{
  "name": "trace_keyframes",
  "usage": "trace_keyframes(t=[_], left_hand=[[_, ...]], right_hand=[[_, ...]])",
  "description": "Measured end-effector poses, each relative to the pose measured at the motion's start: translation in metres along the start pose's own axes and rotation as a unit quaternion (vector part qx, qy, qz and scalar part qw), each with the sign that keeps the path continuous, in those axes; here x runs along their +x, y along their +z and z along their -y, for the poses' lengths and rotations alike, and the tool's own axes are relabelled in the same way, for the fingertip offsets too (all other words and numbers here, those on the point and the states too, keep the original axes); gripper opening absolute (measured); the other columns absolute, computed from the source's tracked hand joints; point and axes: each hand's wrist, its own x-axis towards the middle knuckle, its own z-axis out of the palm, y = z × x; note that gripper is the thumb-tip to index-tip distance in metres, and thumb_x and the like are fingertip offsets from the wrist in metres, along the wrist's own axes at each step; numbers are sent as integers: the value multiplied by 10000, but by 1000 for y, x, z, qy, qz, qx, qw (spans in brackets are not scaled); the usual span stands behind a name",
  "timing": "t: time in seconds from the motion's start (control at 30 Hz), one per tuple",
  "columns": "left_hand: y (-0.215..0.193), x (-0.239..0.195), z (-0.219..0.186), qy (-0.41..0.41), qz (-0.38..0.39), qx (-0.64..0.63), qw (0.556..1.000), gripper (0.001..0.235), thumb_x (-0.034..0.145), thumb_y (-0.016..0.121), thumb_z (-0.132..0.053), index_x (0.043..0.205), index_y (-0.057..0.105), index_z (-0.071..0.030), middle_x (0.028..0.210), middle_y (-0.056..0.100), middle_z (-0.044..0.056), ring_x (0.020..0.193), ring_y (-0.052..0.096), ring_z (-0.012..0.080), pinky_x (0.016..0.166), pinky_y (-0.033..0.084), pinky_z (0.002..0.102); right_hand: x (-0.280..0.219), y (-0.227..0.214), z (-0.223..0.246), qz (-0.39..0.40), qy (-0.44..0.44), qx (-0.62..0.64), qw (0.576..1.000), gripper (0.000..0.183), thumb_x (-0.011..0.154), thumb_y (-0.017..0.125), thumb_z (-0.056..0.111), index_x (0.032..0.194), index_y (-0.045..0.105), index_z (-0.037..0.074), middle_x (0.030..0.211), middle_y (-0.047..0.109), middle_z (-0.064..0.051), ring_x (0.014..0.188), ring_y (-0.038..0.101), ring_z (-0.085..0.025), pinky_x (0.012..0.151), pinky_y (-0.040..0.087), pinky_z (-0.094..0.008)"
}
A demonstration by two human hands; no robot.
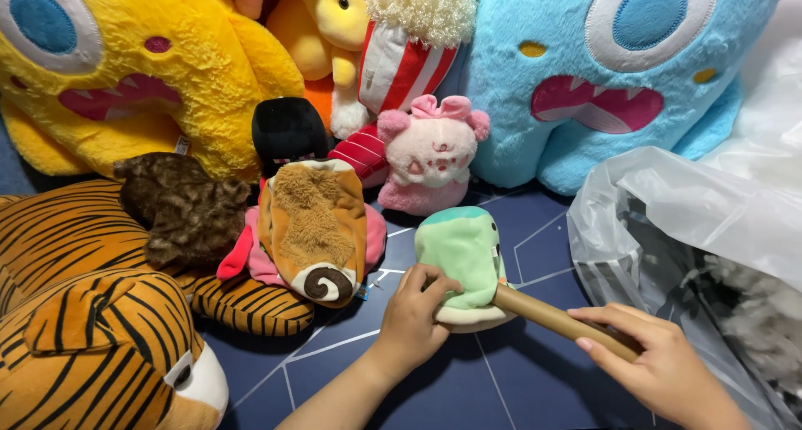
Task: Stuffing a small green plush toy with white fiberfill using a wooden stick to pack it tightly.
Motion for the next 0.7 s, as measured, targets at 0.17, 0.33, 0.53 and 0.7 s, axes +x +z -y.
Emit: trace_keyframes(t=[0.17,0.33,0.53,0.7], left_hand=[[1,0,-2,35,32,-28,999,334,706,703,3,1032,685,-70,987,581,62,905,568,251,799,516,341],[-2,-1,-3,46,61,-68,995,347,673,644,31,1007,665,-60,945,590,51,882,560,241,799,510,324],[1,-2,-6,74,74,-74,992,307,669,668,33,954,700,-76,906,595,31,834,551,221,737,497,302],[3,0,4,51,29,-46,997,296,643,693,-11,926,685,-96,873,585,20,830,556,221,874,447,324]], right_hand=[[-7,10,5,-66,-57,-88,992,309,747,809,215,1055,834,214,815,826,47,530,659,-134,533,533,-270],[-4,48,18,-83,-77,-72,991,298,804,755,224,1098,797,202,818,783,35,539,649,-138,544,527,-285],[0,48,21,-59,-65,-69,994,335,824,724,227,1158,743,225,920,779,69,649,715,-149,670,568,-303],[0,2,11,2,74,-4,997,331,781,818,150,1108,865,181,838,903,-15,626,747,-147,587,544,-276]])
